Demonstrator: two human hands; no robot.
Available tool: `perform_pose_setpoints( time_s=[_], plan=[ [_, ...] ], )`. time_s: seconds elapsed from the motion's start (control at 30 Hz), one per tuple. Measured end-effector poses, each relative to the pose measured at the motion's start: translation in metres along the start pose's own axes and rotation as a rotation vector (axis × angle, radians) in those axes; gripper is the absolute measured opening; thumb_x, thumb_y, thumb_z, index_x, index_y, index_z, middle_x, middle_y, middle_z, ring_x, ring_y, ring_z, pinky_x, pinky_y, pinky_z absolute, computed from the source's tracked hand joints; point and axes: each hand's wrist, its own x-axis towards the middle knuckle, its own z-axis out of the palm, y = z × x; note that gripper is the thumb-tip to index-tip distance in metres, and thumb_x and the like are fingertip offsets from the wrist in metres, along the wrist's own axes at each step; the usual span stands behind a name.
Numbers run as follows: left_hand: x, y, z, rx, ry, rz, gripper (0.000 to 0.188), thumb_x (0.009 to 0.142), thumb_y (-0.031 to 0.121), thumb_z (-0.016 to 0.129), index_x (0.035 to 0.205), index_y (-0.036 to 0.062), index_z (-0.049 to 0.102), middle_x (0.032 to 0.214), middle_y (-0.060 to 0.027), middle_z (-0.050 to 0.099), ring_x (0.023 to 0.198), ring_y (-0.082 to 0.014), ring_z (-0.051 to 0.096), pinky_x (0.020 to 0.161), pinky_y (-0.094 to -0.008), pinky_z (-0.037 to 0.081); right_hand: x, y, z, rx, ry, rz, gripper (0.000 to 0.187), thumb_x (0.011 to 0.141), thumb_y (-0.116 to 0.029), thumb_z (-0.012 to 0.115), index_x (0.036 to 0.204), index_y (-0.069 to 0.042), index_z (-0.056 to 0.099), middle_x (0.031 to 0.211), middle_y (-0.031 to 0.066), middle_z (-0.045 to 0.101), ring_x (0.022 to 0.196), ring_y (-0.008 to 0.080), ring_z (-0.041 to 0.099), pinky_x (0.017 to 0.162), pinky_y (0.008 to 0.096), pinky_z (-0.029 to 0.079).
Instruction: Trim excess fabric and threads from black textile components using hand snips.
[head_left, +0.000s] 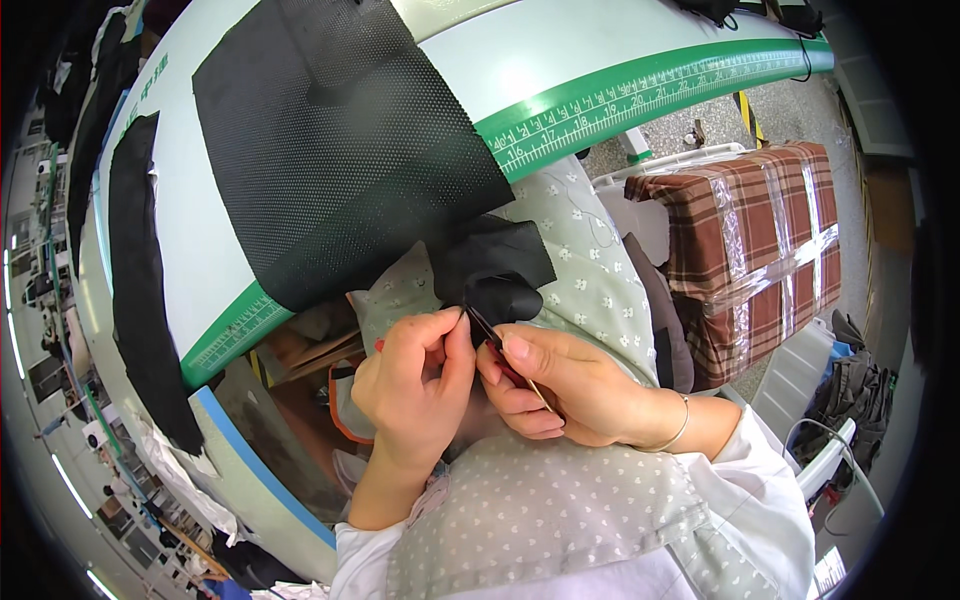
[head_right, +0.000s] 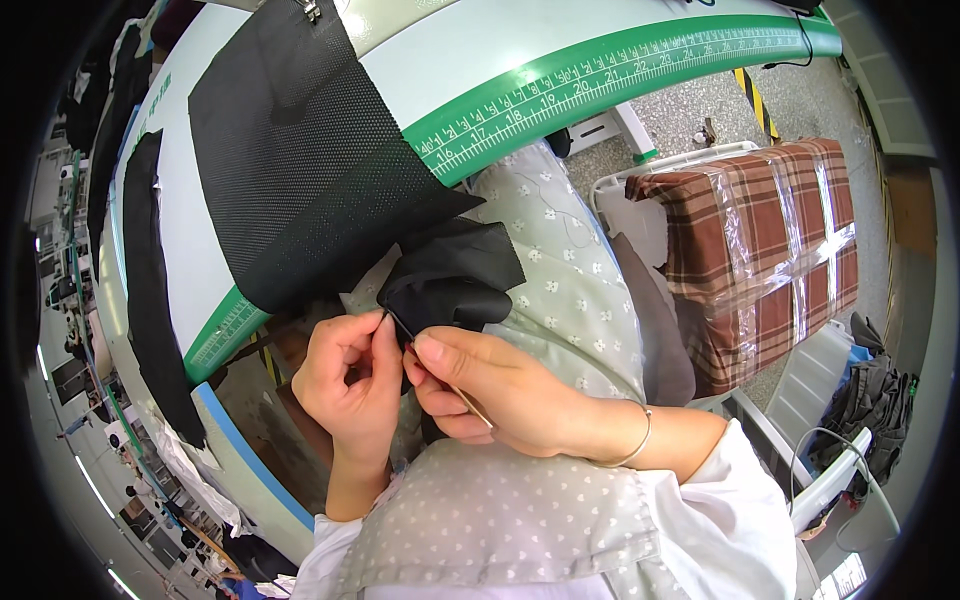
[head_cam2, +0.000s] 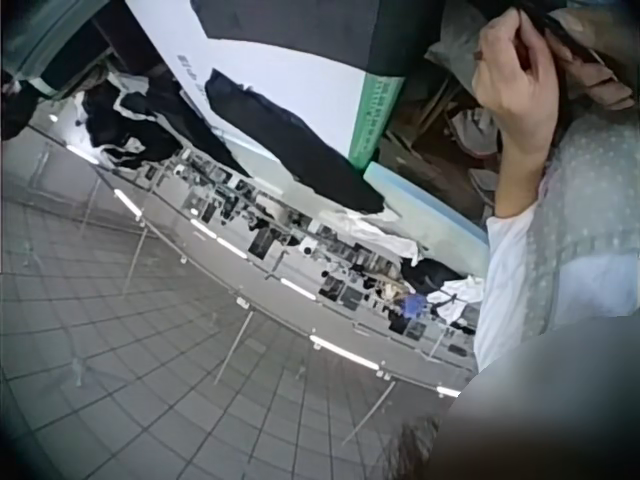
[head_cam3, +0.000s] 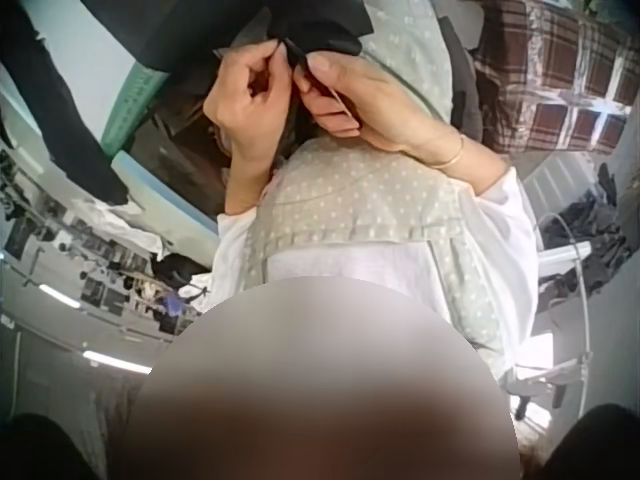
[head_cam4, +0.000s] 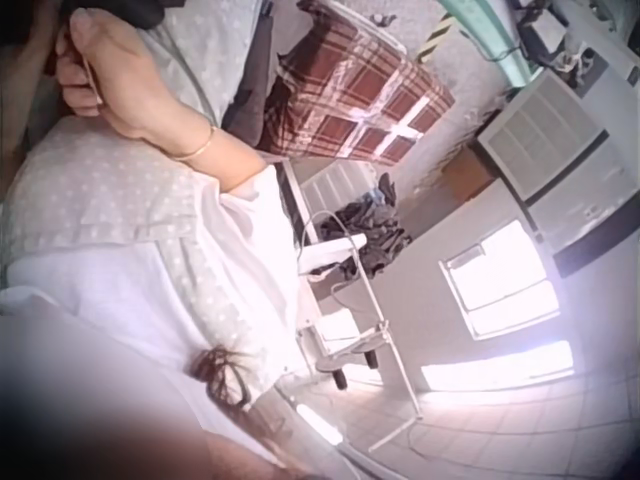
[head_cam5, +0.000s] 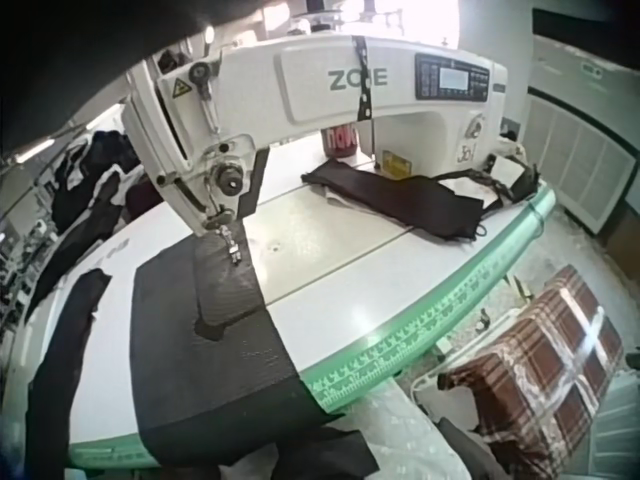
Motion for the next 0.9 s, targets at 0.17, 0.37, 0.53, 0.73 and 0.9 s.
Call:
perform_pose_setpoints(
  time_s=[0.17, 0.37, 0.53, 0.73, 0.9],
  plan=[
    [-0.0005, -0.0011, -0.0002, 0.002, 0.0, -0.012, 0.019, 0.073, -0.006, 0.074, 0.085, 0.0026, 0.062, 0.068, -0.0055, 0.063, 0.048, -0.0106, 0.057, 0.043, -0.0212, 0.042, 0.0, 0.0012, -0.0015, 0.004, -0.013, 0.009, 0.031, 0.103, -0.036, 0.037, 0.092, -0.008, 0.043, 0.067, -0.0034, 0.035, 0.051, 0.0052, 0.027, 0.044, 0.0205, 0.021],
    [-0.001, -0.0009, 0.0, -0.027, 0.002, -0.028, 0.019, 0.073, -0.006, 0.074, 0.085, 0.0025, 0.062, 0.068, -0.0051, 0.063, 0.048, -0.0099, 0.057, 0.043, -0.0206, 0.042, 0.0004, -0.0008, -0.0018, -0.051, -0.014, -0.002, 0.037, 0.101, -0.041, 0.04, 0.093, -0.006, 0.043, 0.067, -0.0019, 0.032, 0.053, 0.0074, 0.027, 0.046, 0.0214, 0.024],
    [0.0002, 0.0002, -0.001, -0.047, 0.001, -0.048, 0.019, 0.073, -0.007, 0.074, 0.085, 0.0019, 0.062, 0.069, -0.0053, 0.064, 0.05, -0.0095, 0.058, 0.044, -0.02, 0.044, 0.0002, 0.0001, -0.0022, -0.06, -0.021, -0.01, 0.037, 0.101, -0.041, 0.04, 0.093, -0.005, 0.043, 0.067, -0.0019, 0.032, 0.053, 0.0073, 0.027, 0.046, 0.0212, 0.024],
    [0.0005, 0.0003, -0.0017, -0.057, 0.001, -0.064, 0.018, 0.073, -0.008, 0.073, 0.085, 0.0014, 0.062, 0.069, -0.0055, 0.064, 0.05, -0.009, 0.058, 0.045, -0.0199, 0.044, 0.0008, 0.0, -0.0014, -0.059, -0.019, -0.013, 0.037, 0.101, -0.041, 0.04, 0.093, -0.005, 0.043, 0.066, -0.0019, 0.033, 0.052, 0.0071, 0.027, 0.045, 0.0214, 0.024],
    [0.0009, 0.0013, -0.0022, -0.052, 0.005, -0.053, 0.018, 0.073, -0.008, 0.073, 0.084, 0.0012, 0.062, 0.069, -0.0051, 0.064, 0.05, -0.0088, 0.058, 0.045, -0.0199, 0.044, 0.0013, -0.0003, -0.001, -0.046, -0.025, -0.016, 0.037, 0.101, -0.042, 0.04, 0.092, -0.006, 0.043, 0.066, -0.0022, 0.033, 0.052, 0.0067, 0.026, 0.045, 0.0211, 0.023]
  ],
)
